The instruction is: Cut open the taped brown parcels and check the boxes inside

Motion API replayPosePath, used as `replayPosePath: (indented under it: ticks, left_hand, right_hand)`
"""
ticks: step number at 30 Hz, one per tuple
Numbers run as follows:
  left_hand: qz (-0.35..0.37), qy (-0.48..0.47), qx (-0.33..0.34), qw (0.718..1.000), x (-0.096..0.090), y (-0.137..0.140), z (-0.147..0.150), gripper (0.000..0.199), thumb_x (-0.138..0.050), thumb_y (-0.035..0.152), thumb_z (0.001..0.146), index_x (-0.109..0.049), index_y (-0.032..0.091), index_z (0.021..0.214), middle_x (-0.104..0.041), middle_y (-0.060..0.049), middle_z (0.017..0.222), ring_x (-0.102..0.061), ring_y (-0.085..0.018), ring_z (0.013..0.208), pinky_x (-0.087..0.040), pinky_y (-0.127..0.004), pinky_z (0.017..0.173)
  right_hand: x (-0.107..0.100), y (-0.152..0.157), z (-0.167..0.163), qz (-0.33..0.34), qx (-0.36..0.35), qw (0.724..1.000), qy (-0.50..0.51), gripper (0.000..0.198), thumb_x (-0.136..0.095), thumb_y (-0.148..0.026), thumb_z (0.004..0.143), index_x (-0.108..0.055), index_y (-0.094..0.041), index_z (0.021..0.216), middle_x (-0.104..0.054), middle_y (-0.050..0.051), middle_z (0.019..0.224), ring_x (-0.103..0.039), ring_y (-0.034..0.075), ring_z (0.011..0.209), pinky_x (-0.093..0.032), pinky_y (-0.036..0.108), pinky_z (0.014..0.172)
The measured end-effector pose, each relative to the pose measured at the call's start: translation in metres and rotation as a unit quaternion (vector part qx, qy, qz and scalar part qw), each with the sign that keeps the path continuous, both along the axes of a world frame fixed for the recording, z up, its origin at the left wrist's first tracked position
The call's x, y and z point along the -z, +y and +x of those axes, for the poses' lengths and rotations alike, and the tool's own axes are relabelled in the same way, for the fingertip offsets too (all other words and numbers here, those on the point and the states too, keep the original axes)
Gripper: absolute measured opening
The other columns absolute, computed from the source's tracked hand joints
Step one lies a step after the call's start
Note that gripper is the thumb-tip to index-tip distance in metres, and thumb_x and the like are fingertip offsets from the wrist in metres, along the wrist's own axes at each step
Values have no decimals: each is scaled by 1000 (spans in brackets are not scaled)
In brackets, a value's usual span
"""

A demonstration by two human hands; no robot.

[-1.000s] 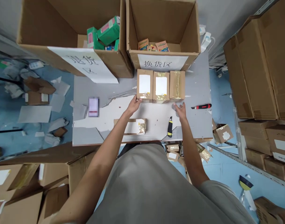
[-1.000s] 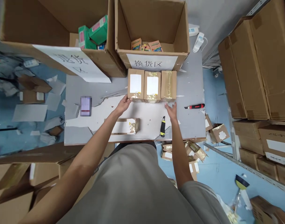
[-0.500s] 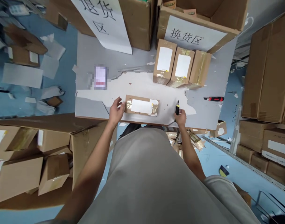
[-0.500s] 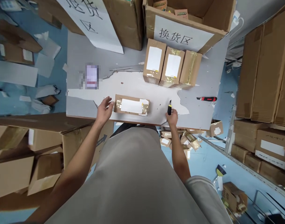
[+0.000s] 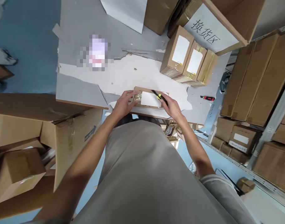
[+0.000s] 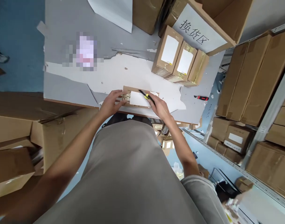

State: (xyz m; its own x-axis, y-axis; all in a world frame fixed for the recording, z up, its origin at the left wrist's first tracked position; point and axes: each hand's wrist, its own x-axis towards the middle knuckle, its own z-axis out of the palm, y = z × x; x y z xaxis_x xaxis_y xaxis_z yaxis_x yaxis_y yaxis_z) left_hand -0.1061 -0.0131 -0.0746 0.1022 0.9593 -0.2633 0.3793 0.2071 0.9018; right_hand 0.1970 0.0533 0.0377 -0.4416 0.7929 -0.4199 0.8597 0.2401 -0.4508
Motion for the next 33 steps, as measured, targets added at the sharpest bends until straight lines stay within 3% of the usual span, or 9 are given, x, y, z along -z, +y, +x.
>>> replayPosePath:
  ticks: [4, 10, 15, 22, 33]
  left_hand:
    - [-12, -40, 31, 999, 18, 5, -3, 52, -76, 42, 99, -75, 33, 150, -62, -10, 157, -70, -32, 135, -68, -47, 110]
    - [-28, -108, 19, 994, 28, 6, -2, 55, -80, 39, 96, -74, 30, 150, -59, -11, 152, -69, -32, 130, -70, -44, 104]
    - [-20, -123, 22, 992, 30, 7, -2, 53, -79, 38, 97, -73, 31, 149, -58, -10, 151, -70, -29, 126, -70, -41, 102]
    - [-5, -108, 21, 994, 34, 7, 2, 50, -72, 31, 101, -72, 29, 151, -58, -10, 152, -68, -30, 134, -64, -47, 118]
    - [-31, -121, -10, 992, 32, 9, 8, 51, -72, 25, 94, -74, 28, 145, -60, -10, 152, -70, -28, 129, -67, -45, 113]
  right_hand:
    - [-28, 4, -45, -24, -145, 973, -180, 59, -28, -44, 127, -40, -31, 184, -78, 12, 142, -75, 28, 125, -55, 32, 98]
    - [-37, 16, -91, -42, -250, 916, -309, 61, -30, -33, 126, -30, -33, 187, -74, 16, 139, -78, 30, 115, -55, 35, 93]
    - [-38, 19, -102, -51, -276, 894, -348, 66, -33, -22, 122, -24, -31, 187, -72, 19, 143, -78, 31, 115, -56, 37, 95]
    - [-41, 19, -111, -49, -277, 887, -367, 69, -29, -16, 120, -22, -29, 187, -71, 19, 144, -77, 30, 117, -56, 37, 96]
    - [-50, 25, -136, -56, -290, 877, -378, 77, -30, -8, 116, -16, -31, 189, -71, 23, 147, -78, 32, 123, -56, 40, 97]
